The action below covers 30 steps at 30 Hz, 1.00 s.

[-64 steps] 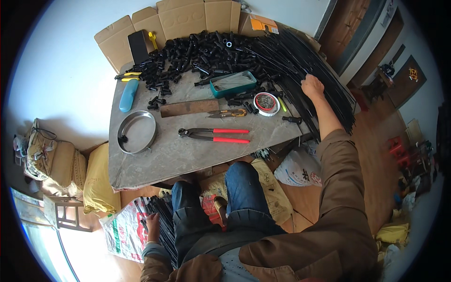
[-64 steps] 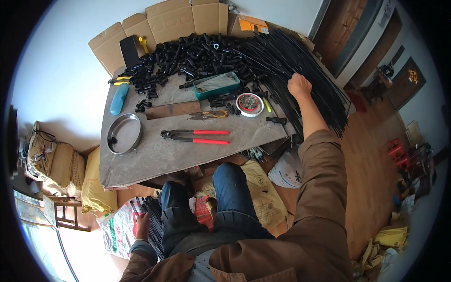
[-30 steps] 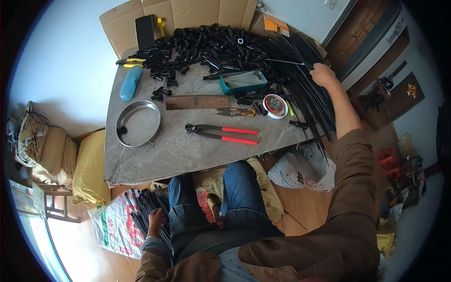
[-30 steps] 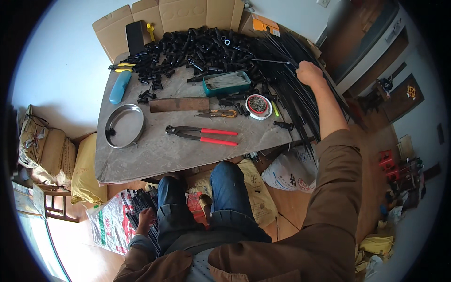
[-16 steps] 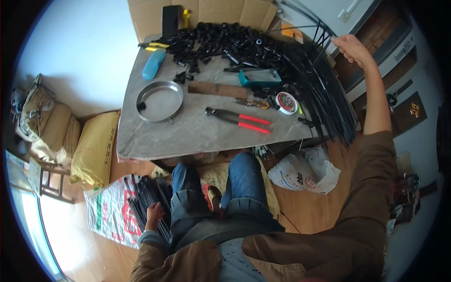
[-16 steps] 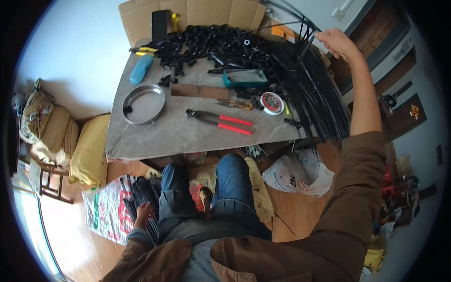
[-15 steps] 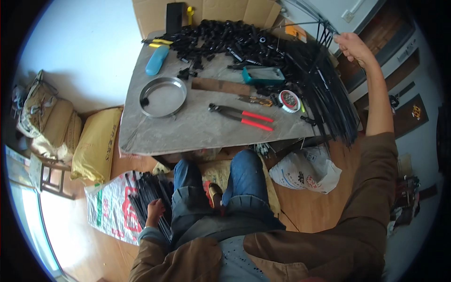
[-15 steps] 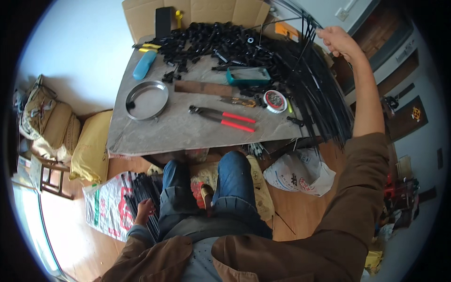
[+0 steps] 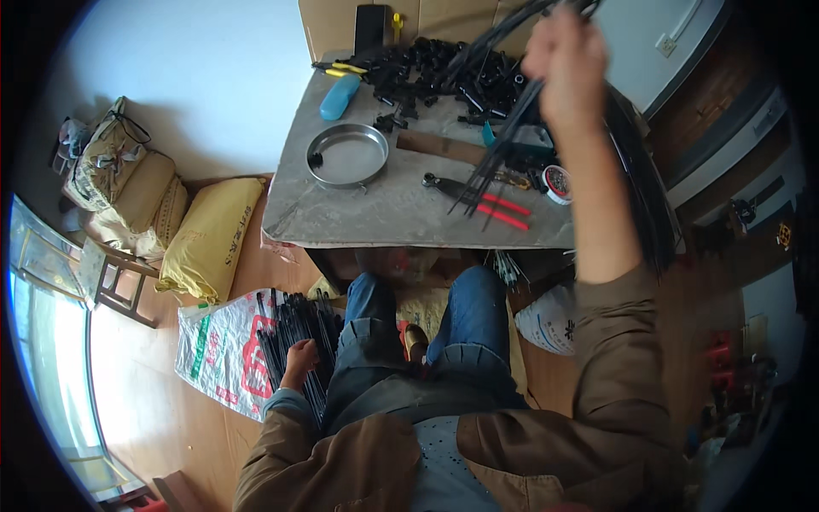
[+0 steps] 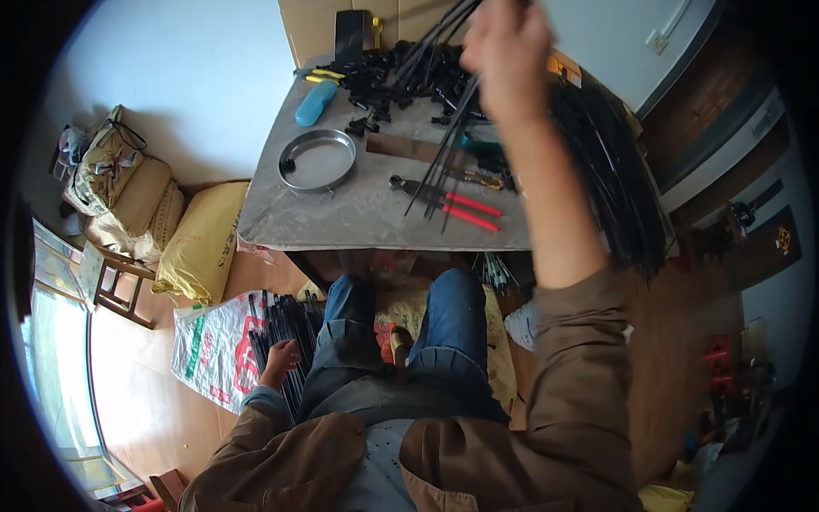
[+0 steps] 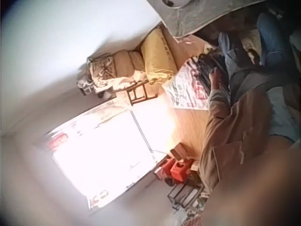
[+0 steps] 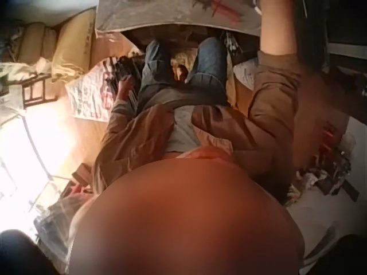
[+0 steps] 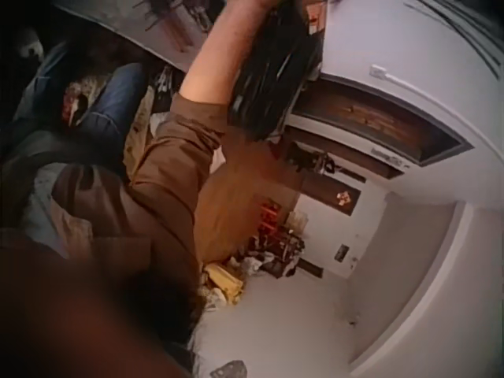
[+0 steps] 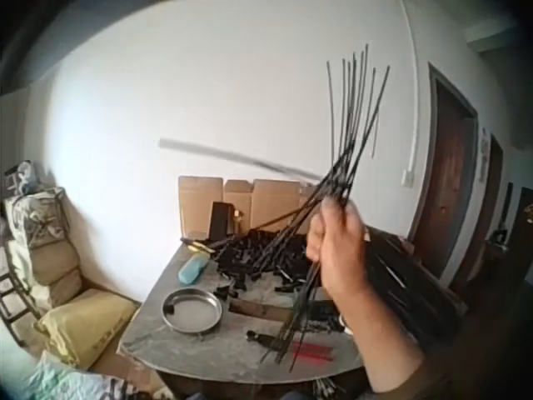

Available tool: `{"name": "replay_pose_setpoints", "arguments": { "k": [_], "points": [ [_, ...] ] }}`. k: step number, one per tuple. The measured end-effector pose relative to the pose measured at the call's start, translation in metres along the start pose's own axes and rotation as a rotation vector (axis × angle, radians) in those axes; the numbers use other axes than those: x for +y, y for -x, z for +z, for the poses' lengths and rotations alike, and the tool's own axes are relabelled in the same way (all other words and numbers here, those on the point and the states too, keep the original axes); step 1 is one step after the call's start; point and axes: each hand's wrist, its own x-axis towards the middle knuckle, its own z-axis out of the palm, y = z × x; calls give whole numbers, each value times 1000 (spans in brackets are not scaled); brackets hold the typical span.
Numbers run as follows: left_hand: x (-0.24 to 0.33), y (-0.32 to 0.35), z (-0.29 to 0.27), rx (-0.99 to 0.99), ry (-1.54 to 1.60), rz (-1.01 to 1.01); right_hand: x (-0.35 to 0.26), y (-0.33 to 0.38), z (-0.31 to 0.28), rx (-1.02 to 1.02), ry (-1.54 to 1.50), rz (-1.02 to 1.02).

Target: Assembling the metal ribs and central hub of umbrellas using wire and pliers.

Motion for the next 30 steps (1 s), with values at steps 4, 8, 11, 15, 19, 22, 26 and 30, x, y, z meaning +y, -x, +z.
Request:
{"name": "replay_pose_setpoints", "arguments": {
  "k": [4,8,11,15,19,22,26,30],
  "points": [
    [-19,-14,-7,-15,-116,22,75,65,17,-45,-146,167],
    [-12,-1,-8,-4,-9,28,77,48,14,-71,-71,271],
    [3,19,-7,47,8,119,39,13,8,-275,-100,528],
    [142,107,61,-332,-111,464,-8,7,-12,-530,33,832],
    [236,210,118,-900,-39,629,-48,6,-14,-680,887,322],
    [281,273,164,-1298,35,699,-66,8,-30,-686,865,388],
    [314,299,225,-1200,267,818,-68,45,-42,-643,953,-115],
    [360,282,261,-1032,440,737,-87,69,-47,-733,1063,-18]
  ]
}}
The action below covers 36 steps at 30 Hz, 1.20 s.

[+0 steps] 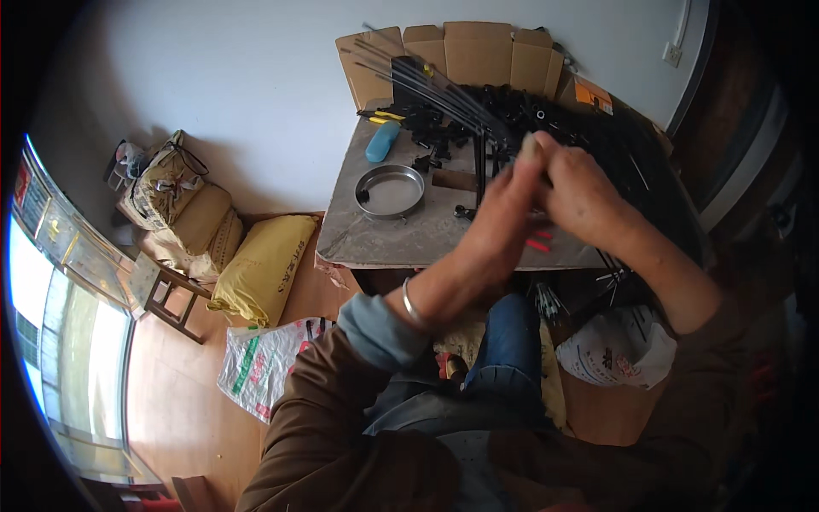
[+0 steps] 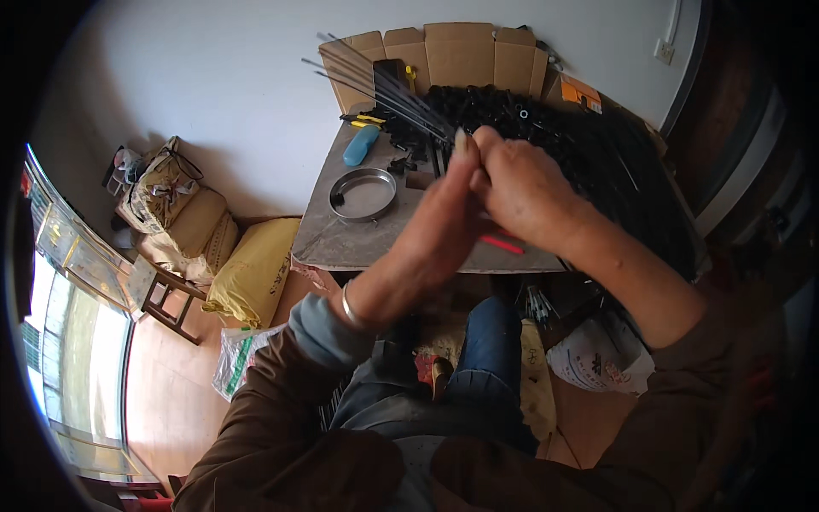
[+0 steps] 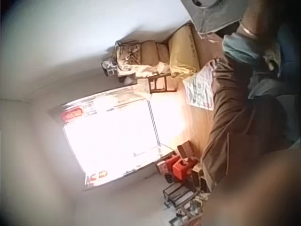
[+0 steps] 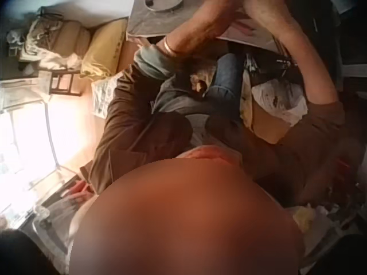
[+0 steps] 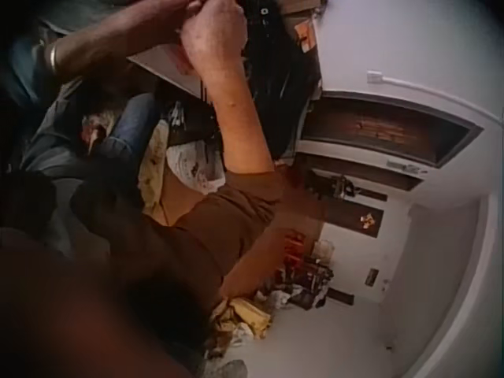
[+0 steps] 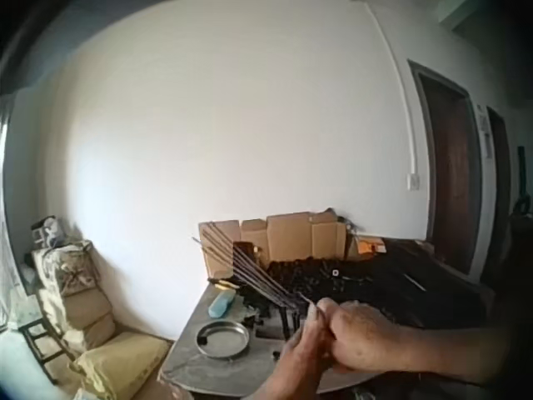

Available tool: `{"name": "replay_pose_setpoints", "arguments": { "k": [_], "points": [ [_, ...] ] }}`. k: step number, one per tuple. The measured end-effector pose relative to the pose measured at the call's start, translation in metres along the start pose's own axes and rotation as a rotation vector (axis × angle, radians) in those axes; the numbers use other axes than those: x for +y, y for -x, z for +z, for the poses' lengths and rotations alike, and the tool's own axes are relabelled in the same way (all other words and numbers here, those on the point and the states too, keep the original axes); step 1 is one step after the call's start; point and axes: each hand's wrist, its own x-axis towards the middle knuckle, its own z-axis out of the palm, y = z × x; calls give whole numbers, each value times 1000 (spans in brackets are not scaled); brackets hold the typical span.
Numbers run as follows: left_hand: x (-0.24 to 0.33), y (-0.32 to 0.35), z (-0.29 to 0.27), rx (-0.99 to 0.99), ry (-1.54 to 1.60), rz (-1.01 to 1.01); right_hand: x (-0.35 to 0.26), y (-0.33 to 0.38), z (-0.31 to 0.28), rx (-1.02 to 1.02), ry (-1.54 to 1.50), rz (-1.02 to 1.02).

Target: Assembling the metal ribs and central hub of umbrellas using wire and pliers.

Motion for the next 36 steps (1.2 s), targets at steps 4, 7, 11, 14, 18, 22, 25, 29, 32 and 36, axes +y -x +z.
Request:
{"name": "replay_pose_setpoints", "arguments": {
  "k": [4,7,11,14,18,22,25,29,32,36],
  "points": [
    [13,-24,8,122,-138,144,0,23,17,84,-161,7],
    [28,-46,-4,210,-95,213,7,39,30,25,-584,93],
    [25,-52,-16,110,-14,47,11,61,48,-165,-1183,297],
    [24,-44,-25,-16,-326,-131,13,71,52,-141,-1294,323],
    [37,-58,-45,-30,-60,-155,24,73,61,-218,-1276,315],
    [42,-56,-50,-88,-108,-176,63,70,83,-101,-1271,342],
    [40,-56,-55,-129,-127,-249,107,59,125,135,-527,317],
    [35,-56,-62,-195,-79,-288,121,64,174,180,-100,102],
    [38,-49,-65,-190,-99,-311,129,70,190,165,53,54],
    [44,-38,-68,-202,-106,-286,134,80,175,92,186,144]
  ]
}}
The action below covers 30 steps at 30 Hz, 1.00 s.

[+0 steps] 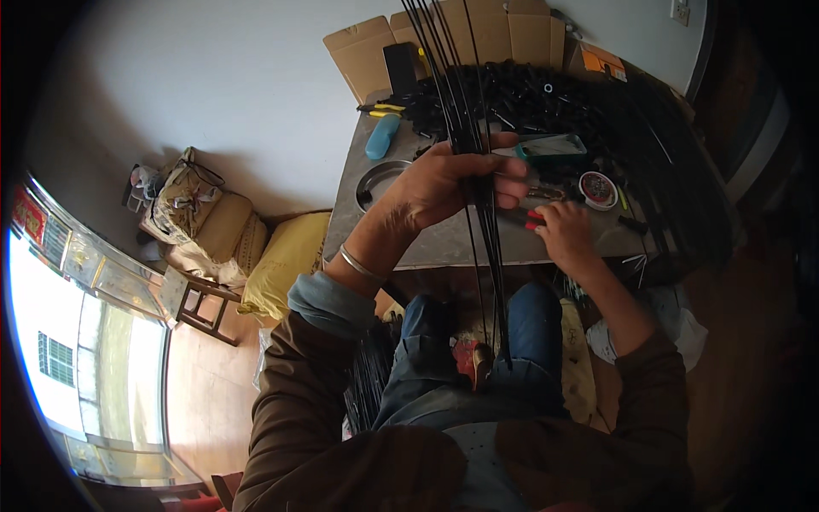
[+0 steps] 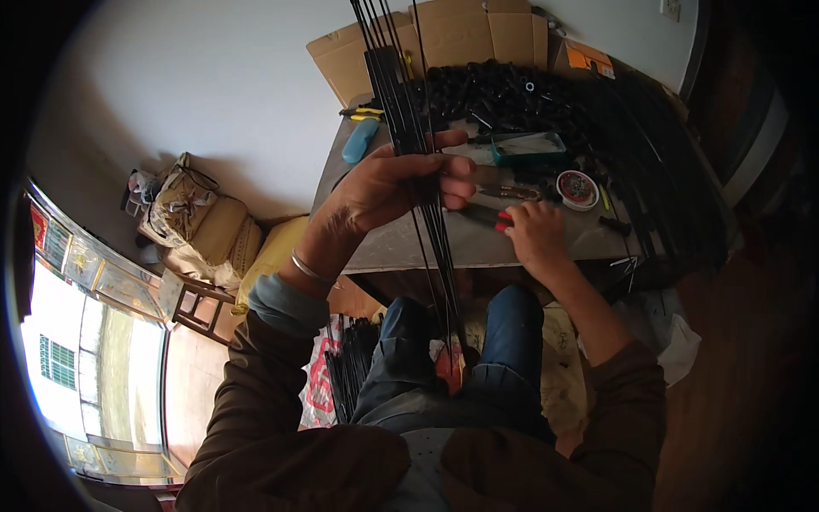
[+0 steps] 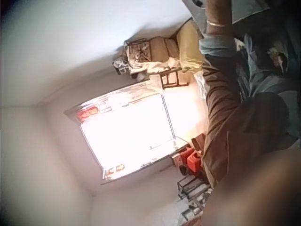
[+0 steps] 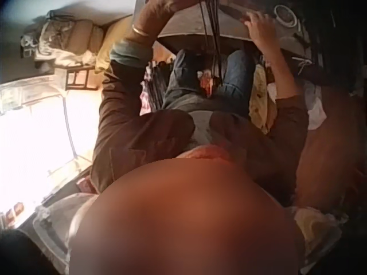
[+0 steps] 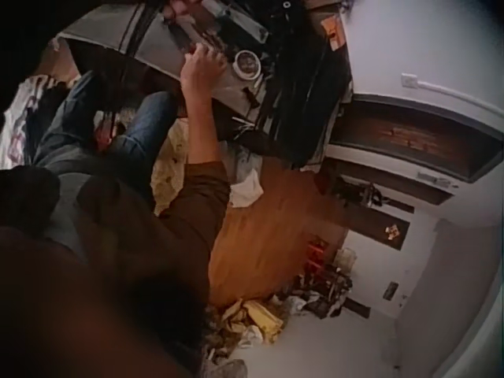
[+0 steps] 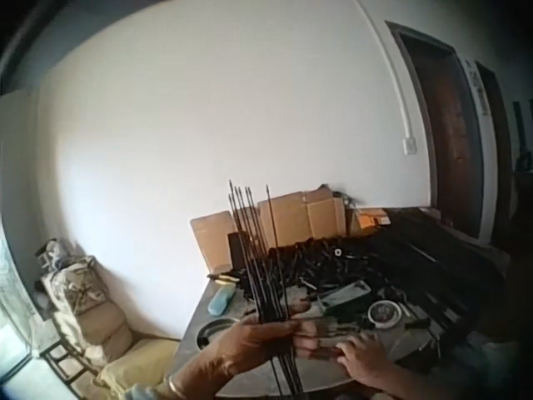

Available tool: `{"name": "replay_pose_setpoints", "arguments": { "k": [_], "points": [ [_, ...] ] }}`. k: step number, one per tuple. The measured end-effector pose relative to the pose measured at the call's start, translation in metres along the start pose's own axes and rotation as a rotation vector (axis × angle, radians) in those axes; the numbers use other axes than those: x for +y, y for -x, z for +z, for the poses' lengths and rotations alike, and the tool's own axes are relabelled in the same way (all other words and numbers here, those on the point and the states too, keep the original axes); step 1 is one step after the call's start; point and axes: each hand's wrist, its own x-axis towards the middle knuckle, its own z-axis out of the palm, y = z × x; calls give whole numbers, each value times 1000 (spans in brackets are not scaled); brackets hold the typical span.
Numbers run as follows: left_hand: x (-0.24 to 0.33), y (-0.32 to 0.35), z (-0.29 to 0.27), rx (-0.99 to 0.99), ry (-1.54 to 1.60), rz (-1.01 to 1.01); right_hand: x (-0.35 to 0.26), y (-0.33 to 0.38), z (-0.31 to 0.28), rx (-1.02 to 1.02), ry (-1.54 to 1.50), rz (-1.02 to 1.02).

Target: Assembling the metal ribs and central hub of umbrellas using wire and pliers.

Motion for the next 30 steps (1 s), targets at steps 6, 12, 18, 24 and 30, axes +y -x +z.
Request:
{"name": "replay_pose_setpoints", "arguments": {
  "k": [6,12,18,24,30],
  "points": [
    [0,22,13,-156,-20,-73,-28,-66,-56,-190,-908,-46],
    [7,48,20,-189,-14,-62,-88,-83,-54,-492,-1576,-245],
    [-4,57,-7,-259,-46,42,-53,-163,-3,361,-481,-577],
    [-112,26,-71,-24,54,-148,-24,-180,-12,-509,-159,-31],
    [-120,16,-83,-81,174,-220,-31,-153,-38,-661,-1773,-60]
  ]
}}
